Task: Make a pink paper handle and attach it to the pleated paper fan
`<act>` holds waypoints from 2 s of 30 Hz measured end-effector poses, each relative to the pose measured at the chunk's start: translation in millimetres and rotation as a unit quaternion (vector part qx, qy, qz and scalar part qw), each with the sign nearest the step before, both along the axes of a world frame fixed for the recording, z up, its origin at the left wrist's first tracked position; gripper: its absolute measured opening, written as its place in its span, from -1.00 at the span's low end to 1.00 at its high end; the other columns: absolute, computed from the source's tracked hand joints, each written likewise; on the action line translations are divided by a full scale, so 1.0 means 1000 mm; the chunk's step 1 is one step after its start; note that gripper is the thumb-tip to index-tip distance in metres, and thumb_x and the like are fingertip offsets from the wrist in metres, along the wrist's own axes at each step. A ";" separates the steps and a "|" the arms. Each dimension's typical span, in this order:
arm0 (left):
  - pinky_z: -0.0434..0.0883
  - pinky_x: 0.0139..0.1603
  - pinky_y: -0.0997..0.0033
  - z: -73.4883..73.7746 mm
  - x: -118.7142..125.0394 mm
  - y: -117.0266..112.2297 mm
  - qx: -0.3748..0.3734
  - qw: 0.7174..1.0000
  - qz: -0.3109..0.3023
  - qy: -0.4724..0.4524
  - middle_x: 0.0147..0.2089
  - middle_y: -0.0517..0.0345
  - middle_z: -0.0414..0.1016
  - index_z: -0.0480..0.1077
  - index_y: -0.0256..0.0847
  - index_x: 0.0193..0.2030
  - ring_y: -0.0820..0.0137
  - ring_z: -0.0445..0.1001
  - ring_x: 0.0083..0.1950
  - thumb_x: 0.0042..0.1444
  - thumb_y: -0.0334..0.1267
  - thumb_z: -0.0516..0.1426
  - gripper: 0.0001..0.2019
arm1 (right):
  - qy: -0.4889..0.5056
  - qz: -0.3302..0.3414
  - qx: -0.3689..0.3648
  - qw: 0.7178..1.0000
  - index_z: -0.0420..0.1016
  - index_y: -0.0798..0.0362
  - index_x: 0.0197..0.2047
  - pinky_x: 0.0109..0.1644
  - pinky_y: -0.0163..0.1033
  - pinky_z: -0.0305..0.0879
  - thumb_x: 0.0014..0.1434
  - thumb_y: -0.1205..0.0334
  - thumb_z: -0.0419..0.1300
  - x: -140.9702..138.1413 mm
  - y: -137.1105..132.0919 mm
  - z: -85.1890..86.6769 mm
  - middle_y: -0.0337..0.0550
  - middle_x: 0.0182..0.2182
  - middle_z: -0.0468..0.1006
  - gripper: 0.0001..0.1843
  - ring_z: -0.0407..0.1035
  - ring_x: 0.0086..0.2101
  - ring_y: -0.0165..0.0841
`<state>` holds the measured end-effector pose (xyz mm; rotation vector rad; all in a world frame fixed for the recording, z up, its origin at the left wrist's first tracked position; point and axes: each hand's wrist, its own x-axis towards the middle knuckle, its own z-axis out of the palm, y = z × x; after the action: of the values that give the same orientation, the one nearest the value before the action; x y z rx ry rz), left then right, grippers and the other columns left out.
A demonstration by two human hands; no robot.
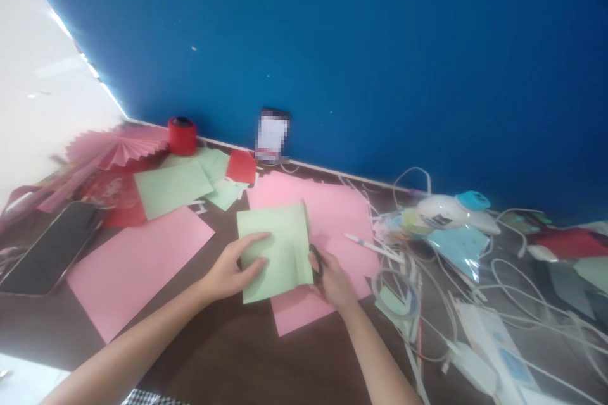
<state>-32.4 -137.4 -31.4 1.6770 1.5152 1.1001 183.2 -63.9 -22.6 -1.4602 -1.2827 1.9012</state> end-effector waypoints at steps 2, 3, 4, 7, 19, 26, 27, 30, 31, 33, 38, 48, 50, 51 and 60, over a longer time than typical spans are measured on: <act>0.33 0.11 0.23 -0.001 0.000 0.000 0.001 1.000 -0.001 0.000 0.11 0.05 0.36 0.22 -0.11 0.11 0.29 0.34 0.12 0.13 -0.23 0.05 -0.62 | -0.009 -0.005 -0.004 1.000 0.40 0.05 -0.14 -0.73 -0.48 0.09 -0.10 -0.14 0.23 0.000 0.000 0.001 -0.38 -0.62 0.25 -0.47 0.12 -0.67 -0.57; 0.33 0.11 0.23 -0.001 0.000 0.000 0.000 1.000 -0.001 0.000 0.11 0.05 0.36 0.21 -0.11 0.11 0.29 0.34 0.12 0.13 -0.23 0.05 -0.62 | -0.011 -0.007 -0.007 1.000 0.40 0.05 -0.15 -0.73 -0.48 0.08 -0.10 -0.13 0.23 0.000 0.000 0.001 -0.39 -0.63 0.25 -0.48 0.12 -0.68 -0.57; 0.33 0.11 0.23 -0.001 0.000 0.000 0.000 1.000 -0.001 0.000 0.11 0.05 0.35 0.21 -0.11 0.11 0.29 0.34 0.12 0.13 -0.23 0.05 -0.62 | -0.009 -0.007 -0.008 1.000 0.40 0.06 -0.16 -0.73 -0.47 0.07 -0.09 -0.13 0.23 0.000 0.000 0.001 -0.40 -0.64 0.24 -0.49 0.11 -0.69 -0.57; 0.32 0.11 0.25 -0.001 -0.001 0.000 -0.004 1.000 -0.003 0.000 0.12 0.06 0.34 0.21 -0.11 0.11 0.29 0.34 0.12 0.13 -0.22 0.05 -0.62 | 0.017 0.002 -0.007 1.000 0.38 0.07 -0.23 -0.75 -0.48 0.00 -0.06 -0.13 0.22 0.001 0.000 -0.003 -0.45 -0.69 0.19 -0.54 0.02 -0.75 -0.62; 0.35 0.06 0.26 0.001 -0.005 0.003 -0.011 0.999 0.028 0.019 0.11 0.08 0.36 0.23 -0.11 0.10 0.26 0.37 0.08 0.13 -0.18 0.04 -0.62 | 0.084 -0.056 0.002 0.995 0.26 0.07 -0.49 -0.80 -0.50 -0.16 -0.10 -0.11 0.26 0.003 0.005 -0.014 -0.42 -0.68 0.28 -0.58 0.06 -0.82 -0.64; 0.47 -0.25 0.34 -0.001 -0.010 0.007 -0.046 0.996 0.065 0.028 0.06 0.10 0.41 0.26 -0.09 0.09 0.32 0.51 -0.24 0.13 -0.15 0.02 -0.63 | 0.166 -0.119 -0.050 0.978 0.31 0.04 -0.41 -0.78 -0.49 -0.14 -0.10 -0.22 0.19 0.009 0.011 -0.004 -0.30 -0.59 0.34 -0.54 0.09 -0.73 -0.58; 0.47 -0.28 0.35 -0.002 -0.010 0.008 -0.048 0.996 0.073 0.026 0.04 0.11 0.43 0.27 -0.09 0.08 0.33 0.51 -0.27 0.13 -0.15 0.01 -0.63 | 0.181 -0.115 -0.048 0.976 0.31 0.03 -0.40 -0.78 -0.48 -0.19 -0.07 -0.24 0.15 0.011 0.012 -0.001 -0.29 -0.59 0.33 -0.54 0.05 -0.74 -0.58; 0.45 -0.16 0.33 -0.003 -0.011 0.011 -0.043 0.994 0.099 0.016 0.01 0.11 0.45 0.33 -0.12 0.02 0.28 0.50 -0.15 0.13 -0.15 0.01 -0.67 | 0.197 -0.081 -0.021 0.977 0.29 0.03 -0.40 -0.79 -0.40 -0.34 0.01 -0.29 -0.04 0.020 0.017 0.005 -0.30 -0.60 0.26 -0.49 -0.17 -0.78 -0.59; 0.42 -0.10 0.31 -0.003 -0.012 0.012 -0.042 0.993 0.107 0.013 0.01 0.11 0.46 0.35 -0.14 -0.01 0.26 0.47 -0.08 0.13 -0.15 0.01 -0.69 | 0.198 -0.073 -0.014 0.977 0.28 0.03 -0.40 -0.78 -0.38 -0.37 0.03 -0.31 -0.11 0.023 0.018 0.006 -0.32 -0.61 0.23 -0.46 -0.24 -0.78 -0.60; 0.38 -0.01 0.29 -0.004 -0.013 0.013 -0.047 0.992 0.118 0.008 0.00 0.10 0.46 0.36 -0.16 -0.03 0.25 0.43 0.00 0.13 -0.14 0.01 -0.69 | 0.207 -0.068 -0.008 0.976 0.26 0.03 -0.40 -0.77 -0.36 -0.36 0.06 -0.31 -0.23 0.030 0.021 0.006 -0.35 -0.61 0.17 -0.43 -0.32 -0.78 -0.60; 0.36 0.02 0.27 -0.005 -0.015 0.016 -0.067 0.988 0.139 0.011 0.02 0.10 0.45 0.35 -0.15 -0.03 0.24 0.41 0.04 0.10 -0.10 0.04 -0.68 | 0.263 -0.079 -0.024 0.961 0.28 0.04 -0.34 -0.75 -0.37 -0.32 0.08 -0.27 -0.22 0.034 0.022 0.003 -0.33 -0.58 0.18 -0.44 -0.29 -0.77 -0.60; 0.34 0.05 0.22 -0.004 -0.015 0.015 -0.054 0.985 0.163 0.001 0.04 0.09 0.42 0.30 -0.13 0.02 0.23 0.39 0.04 0.08 -0.07 0.06 -0.62 | 0.202 -0.088 -0.081 0.972 0.33 0.04 -0.41 -0.76 -0.48 -0.24 -0.03 -0.13 0.18 0.013 0.007 -0.005 -0.21 -0.52 0.38 -0.62 0.16 -0.64 -0.51; 0.32 0.08 0.19 -0.003 -0.015 0.015 -0.024 0.983 0.183 -0.002 0.04 0.08 0.42 0.33 -0.13 0.00 0.22 0.38 0.06 0.07 -0.06 0.08 -0.63 | 0.177 -0.047 -0.105 0.977 0.34 0.07 -0.43 -0.77 -0.49 -0.27 -0.02 -0.14 0.17 0.016 0.007 -0.006 -0.20 -0.54 0.39 -0.60 0.15 -0.66 -0.53; 0.31 0.09 0.18 -0.003 -0.015 0.014 -0.009 0.981 0.196 -0.005 0.04 0.08 0.42 0.34 -0.14 -0.02 0.22 0.37 0.07 0.06 -0.06 0.09 -0.64 | 0.170 -0.023 -0.116 0.978 0.35 0.08 -0.43 -0.78 -0.49 -0.27 -0.02 -0.15 0.16 0.018 0.007 -0.006 -0.20 -0.56 0.39 -0.59 0.15 -0.67 -0.54; 0.33 0.07 0.17 0.000 -0.016 0.013 0.011 0.953 0.294 -0.070 0.10 0.09 0.35 0.32 -0.09 0.01 0.21 0.33 0.10 0.05 -0.05 0.11 -0.62 | 0.116 0.154 -0.096 0.976 0.39 0.14 -0.39 -0.80 -0.49 -0.22 0.02 -0.16 0.13 0.027 0.004 -0.003 -0.24 -0.59 0.40 -0.54 0.13 -0.77 -0.61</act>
<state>-47.9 -124.8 -31.0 1.1446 1.9699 1.5010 209.8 -59.8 -25.9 -1.1283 -1.3028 2.3774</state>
